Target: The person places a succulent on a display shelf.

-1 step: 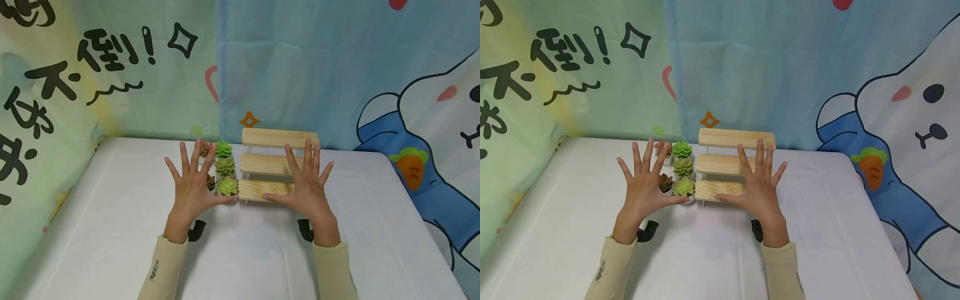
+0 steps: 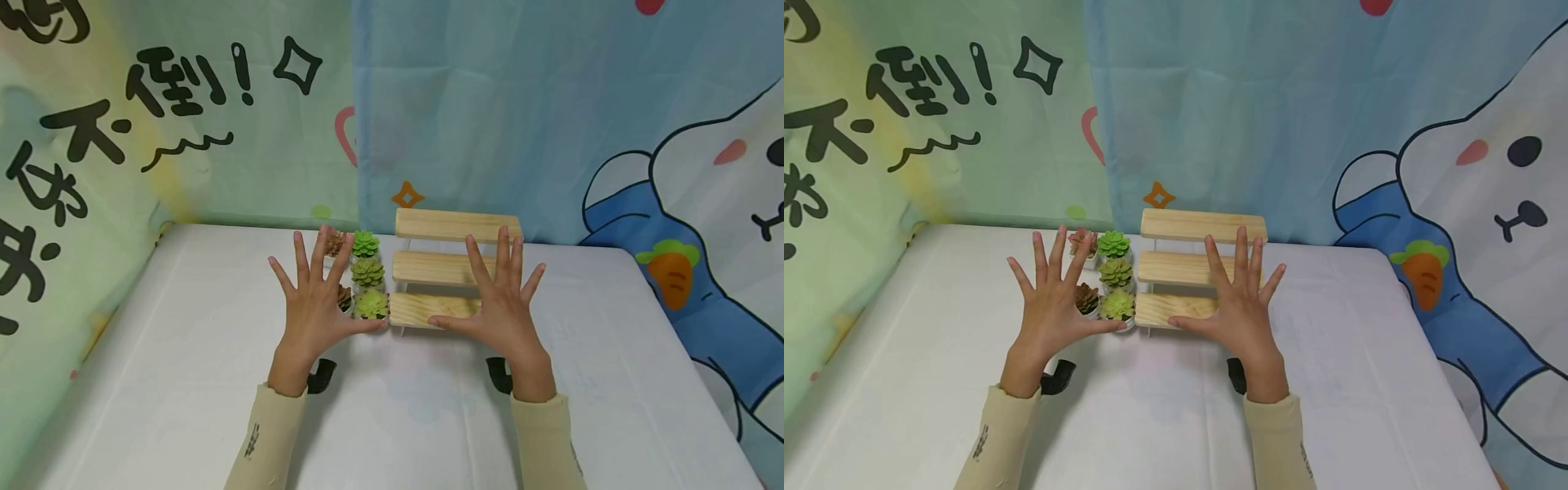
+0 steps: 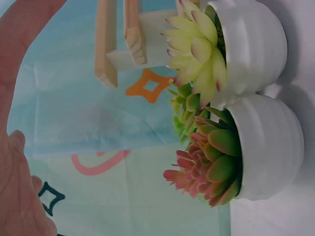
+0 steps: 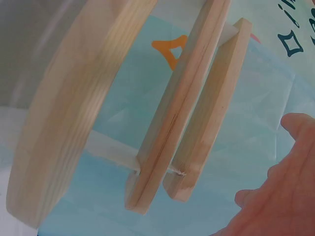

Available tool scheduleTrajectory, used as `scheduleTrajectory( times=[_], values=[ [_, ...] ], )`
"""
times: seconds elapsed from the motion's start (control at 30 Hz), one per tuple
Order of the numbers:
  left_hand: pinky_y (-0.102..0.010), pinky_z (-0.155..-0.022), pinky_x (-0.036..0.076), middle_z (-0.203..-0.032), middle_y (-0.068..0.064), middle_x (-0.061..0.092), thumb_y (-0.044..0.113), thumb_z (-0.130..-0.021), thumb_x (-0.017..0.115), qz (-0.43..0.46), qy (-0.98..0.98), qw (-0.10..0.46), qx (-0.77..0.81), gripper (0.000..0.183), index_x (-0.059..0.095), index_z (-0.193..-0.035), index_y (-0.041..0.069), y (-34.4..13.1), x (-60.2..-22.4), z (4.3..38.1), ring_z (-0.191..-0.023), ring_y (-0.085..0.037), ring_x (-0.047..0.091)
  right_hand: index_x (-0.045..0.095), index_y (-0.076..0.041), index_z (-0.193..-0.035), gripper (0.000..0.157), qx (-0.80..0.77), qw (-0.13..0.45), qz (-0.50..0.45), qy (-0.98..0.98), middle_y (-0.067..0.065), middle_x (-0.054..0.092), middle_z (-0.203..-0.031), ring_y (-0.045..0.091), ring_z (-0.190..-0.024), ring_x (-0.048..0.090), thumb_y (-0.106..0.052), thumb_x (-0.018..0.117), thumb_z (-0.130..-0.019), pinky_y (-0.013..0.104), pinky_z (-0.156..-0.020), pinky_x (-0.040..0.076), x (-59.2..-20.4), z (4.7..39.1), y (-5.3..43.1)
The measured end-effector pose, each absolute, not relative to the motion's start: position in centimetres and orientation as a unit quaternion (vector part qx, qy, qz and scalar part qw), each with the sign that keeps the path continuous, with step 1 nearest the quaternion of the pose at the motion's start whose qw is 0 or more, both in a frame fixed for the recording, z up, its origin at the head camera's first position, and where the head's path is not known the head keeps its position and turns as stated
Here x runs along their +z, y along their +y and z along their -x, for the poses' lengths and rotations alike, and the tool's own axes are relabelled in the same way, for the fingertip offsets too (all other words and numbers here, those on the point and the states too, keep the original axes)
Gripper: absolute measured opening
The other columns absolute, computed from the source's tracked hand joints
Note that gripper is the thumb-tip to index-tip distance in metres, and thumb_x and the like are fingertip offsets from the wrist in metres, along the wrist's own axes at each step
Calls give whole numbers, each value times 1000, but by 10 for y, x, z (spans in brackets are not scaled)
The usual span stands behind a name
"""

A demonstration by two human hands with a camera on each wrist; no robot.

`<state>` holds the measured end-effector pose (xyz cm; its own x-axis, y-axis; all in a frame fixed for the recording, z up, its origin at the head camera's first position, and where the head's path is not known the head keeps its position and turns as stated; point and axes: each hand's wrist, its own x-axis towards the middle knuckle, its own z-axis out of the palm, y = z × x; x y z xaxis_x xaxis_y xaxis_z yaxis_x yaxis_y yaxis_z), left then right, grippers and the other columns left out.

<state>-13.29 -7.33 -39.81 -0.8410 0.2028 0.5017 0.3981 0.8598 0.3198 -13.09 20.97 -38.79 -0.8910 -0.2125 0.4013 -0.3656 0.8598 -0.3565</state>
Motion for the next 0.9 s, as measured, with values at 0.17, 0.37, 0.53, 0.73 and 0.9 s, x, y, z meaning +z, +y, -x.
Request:
scheduleTrajectory(
  times=[0.17,0.37,0.53,0.73,0.9],
  values=[
    [-75,-104,-10,-164,-9,3,68,-47,88,155,-938,224,-213,137,19,-157,25,-75,-399,136,-148,-40,-9,5,-31,-158,125,219,175,-156,-947,7,-20,-162,39,-147,-18,-96,44,-59,73,-102,-19,-386,134,209],
    [-77,-104,-7,-164,-11,3,67,-46,88,158,-938,223,-212,137,20,-157,24,-75,-402,136,-148,-42,-7,4,-32,-158,125,227,165,-155,-947,7,-21,-162,40,-146,-19,-95,46,-59,73,-101,-19,-389,133,209],
    [-76,-104,-7,-164,-11,2,66,-45,89,157,-936,231,-214,136,23,-156,23,-78,-401,136,-148,-44,-6,4,-31,-158,126,225,169,-151,-948,7,-20,-162,39,-146,-20,-97,44,-58,74,-101,-19,-389,133,210],
    [-75,-105,-10,-164,-10,-1,63,-48,89,144,-943,197,-227,133,23,-156,22,-81,-399,136,-148,-40,-12,5,-31,-158,126,236,163,-148,-946,8,-19,-162,39,-146,-19,-96,45,-58,74,-101,-18,-388,133,211],
    [-75,-107,-1,-164,-10,1,62,-52,89,140,-944,179,-238,131,22,-156,21,-84,-400,138,-149,-40,-5,7,-28,-159,120,312,165,-161,-922,12,-13,-163,41,-147,-16,-88,54,-66,71,-104,-18,-388,134,212]
  ],
)
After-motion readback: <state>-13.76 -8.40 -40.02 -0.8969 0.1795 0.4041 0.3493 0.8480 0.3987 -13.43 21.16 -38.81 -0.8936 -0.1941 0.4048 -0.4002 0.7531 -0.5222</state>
